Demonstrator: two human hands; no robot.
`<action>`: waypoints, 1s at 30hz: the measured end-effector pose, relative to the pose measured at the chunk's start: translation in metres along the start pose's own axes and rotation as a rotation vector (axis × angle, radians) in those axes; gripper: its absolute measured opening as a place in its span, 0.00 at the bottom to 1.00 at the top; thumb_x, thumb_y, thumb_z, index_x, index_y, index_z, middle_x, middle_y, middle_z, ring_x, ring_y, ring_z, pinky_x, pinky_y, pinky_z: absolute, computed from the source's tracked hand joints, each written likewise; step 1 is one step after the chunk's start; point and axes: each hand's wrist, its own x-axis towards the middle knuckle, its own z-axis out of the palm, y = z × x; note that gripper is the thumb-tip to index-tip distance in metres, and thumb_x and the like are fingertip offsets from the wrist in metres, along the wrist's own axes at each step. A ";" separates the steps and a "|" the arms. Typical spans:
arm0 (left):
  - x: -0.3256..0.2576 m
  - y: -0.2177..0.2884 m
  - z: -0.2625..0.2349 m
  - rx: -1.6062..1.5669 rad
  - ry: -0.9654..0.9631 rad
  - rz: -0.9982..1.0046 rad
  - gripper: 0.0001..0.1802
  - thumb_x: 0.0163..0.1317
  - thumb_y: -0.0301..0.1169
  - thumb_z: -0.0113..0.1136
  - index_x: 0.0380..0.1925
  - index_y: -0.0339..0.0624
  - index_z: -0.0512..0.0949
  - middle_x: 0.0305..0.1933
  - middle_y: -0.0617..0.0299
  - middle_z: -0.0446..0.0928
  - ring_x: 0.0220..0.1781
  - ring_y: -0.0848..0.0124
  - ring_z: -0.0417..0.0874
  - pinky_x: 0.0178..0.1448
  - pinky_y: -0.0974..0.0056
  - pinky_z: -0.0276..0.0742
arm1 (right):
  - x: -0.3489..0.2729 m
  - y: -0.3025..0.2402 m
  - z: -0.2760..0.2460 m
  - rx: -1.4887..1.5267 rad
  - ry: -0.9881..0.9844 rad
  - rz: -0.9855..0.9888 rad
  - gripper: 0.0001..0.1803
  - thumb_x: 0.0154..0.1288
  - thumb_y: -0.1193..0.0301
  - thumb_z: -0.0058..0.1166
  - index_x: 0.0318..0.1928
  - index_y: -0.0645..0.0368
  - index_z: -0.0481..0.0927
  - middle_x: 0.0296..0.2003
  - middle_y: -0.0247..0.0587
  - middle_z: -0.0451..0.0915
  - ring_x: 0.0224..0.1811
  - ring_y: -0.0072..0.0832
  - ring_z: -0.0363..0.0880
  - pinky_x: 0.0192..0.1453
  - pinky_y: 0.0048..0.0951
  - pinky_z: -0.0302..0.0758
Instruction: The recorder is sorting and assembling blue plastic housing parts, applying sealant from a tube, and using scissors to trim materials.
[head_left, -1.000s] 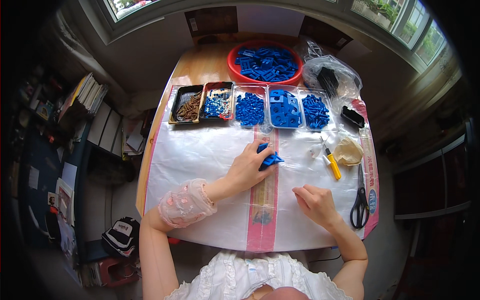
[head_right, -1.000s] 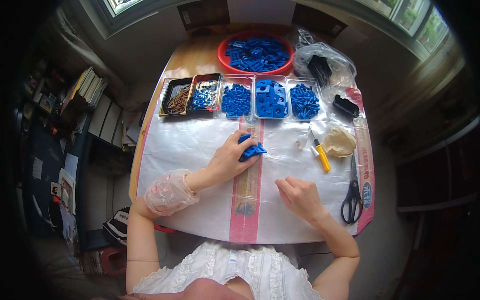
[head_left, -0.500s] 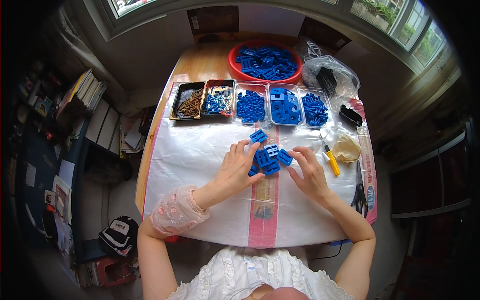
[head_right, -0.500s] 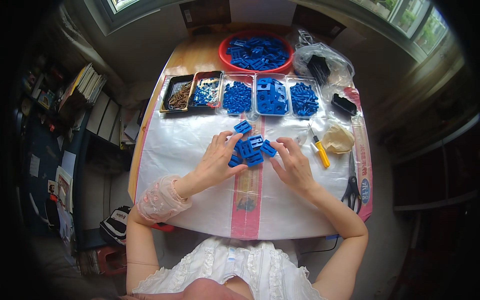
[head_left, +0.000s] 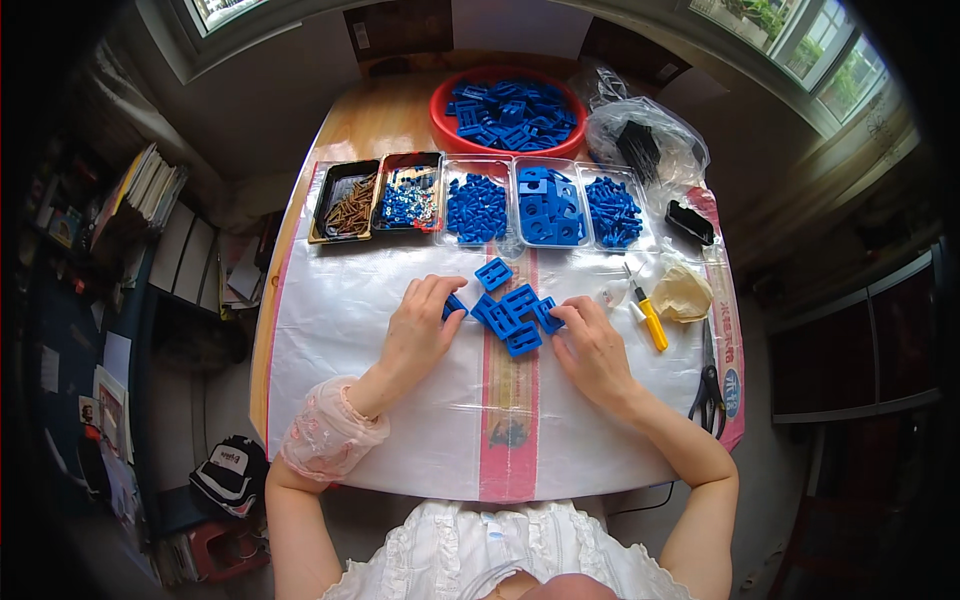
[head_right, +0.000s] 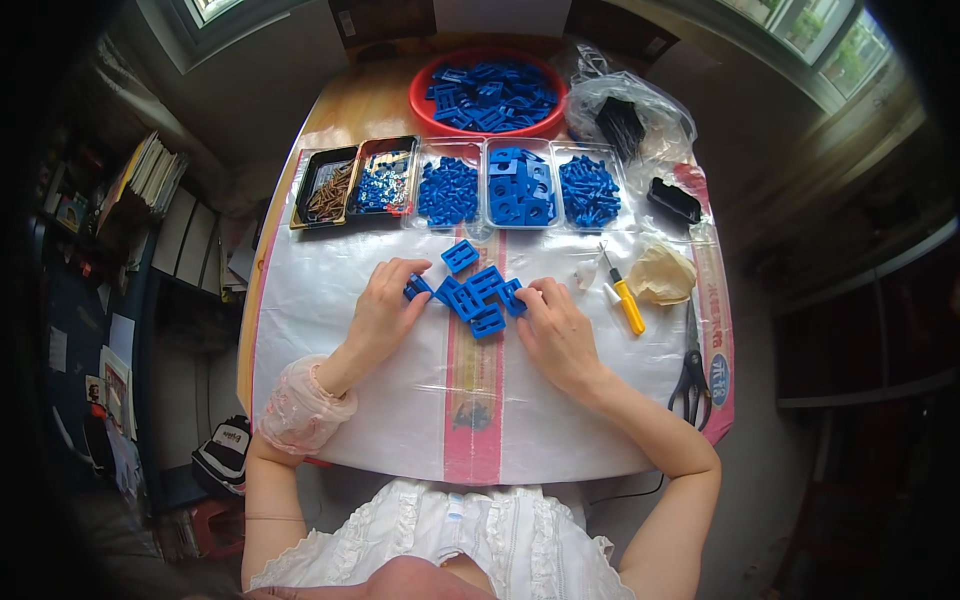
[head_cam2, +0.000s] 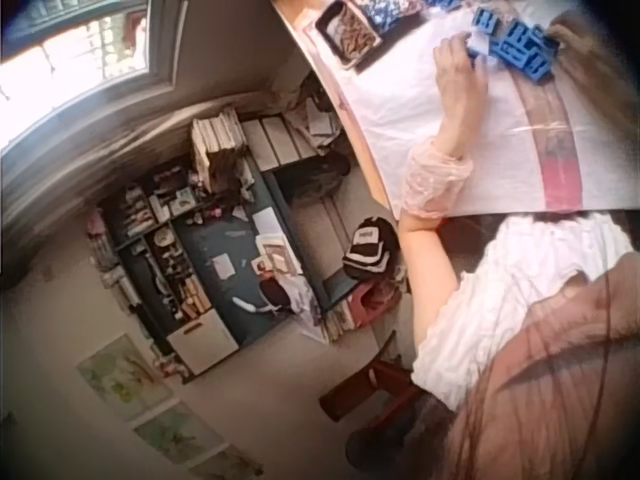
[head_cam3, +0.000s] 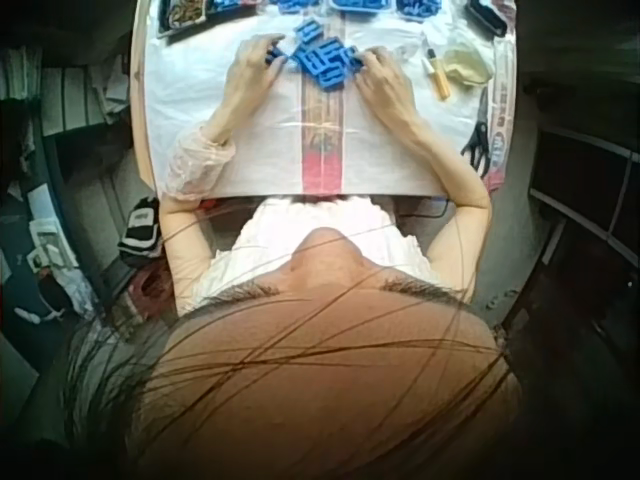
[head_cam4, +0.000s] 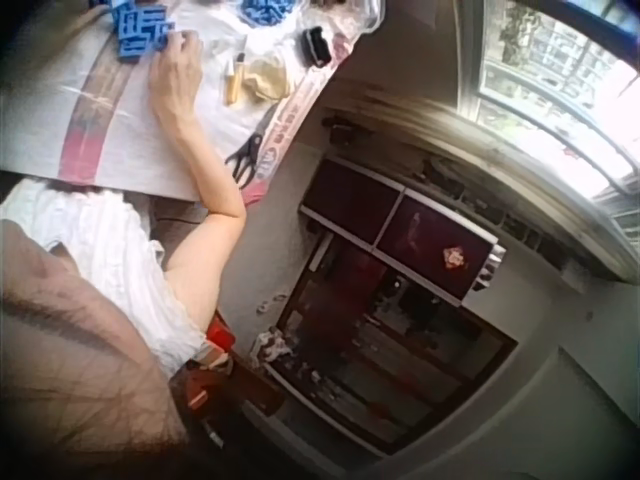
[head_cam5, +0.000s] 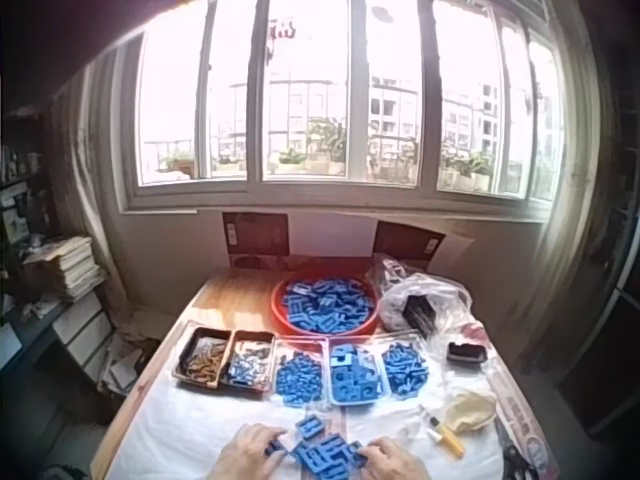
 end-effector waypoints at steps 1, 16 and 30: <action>0.000 -0.001 0.000 0.044 0.007 0.030 0.27 0.57 0.18 0.65 0.58 0.40 0.74 0.52 0.53 0.78 0.56 0.55 0.77 0.60 0.54 0.77 | 0.000 -0.003 0.001 -0.001 0.026 0.005 0.20 0.59 0.78 0.63 0.53 0.60 0.75 0.56 0.49 0.74 0.60 0.46 0.75 0.54 0.42 0.81; 0.002 -0.002 0.000 0.136 -0.104 0.180 0.22 0.51 0.30 0.75 0.47 0.49 0.81 0.55 0.62 0.79 0.66 0.59 0.73 0.61 0.54 0.68 | 0.002 -0.004 0.021 0.239 0.015 -0.235 0.21 0.54 0.82 0.62 0.51 0.61 0.78 0.51 0.48 0.77 0.58 0.48 0.74 0.62 0.44 0.74; 0.005 0.001 0.005 0.059 -0.007 0.246 0.29 0.48 0.32 0.79 0.51 0.45 0.78 0.47 0.63 0.81 0.57 0.61 0.78 0.60 0.55 0.67 | 0.004 -0.003 0.020 0.349 0.093 -0.188 0.23 0.56 0.84 0.60 0.54 0.63 0.76 0.51 0.49 0.78 0.59 0.48 0.76 0.63 0.44 0.74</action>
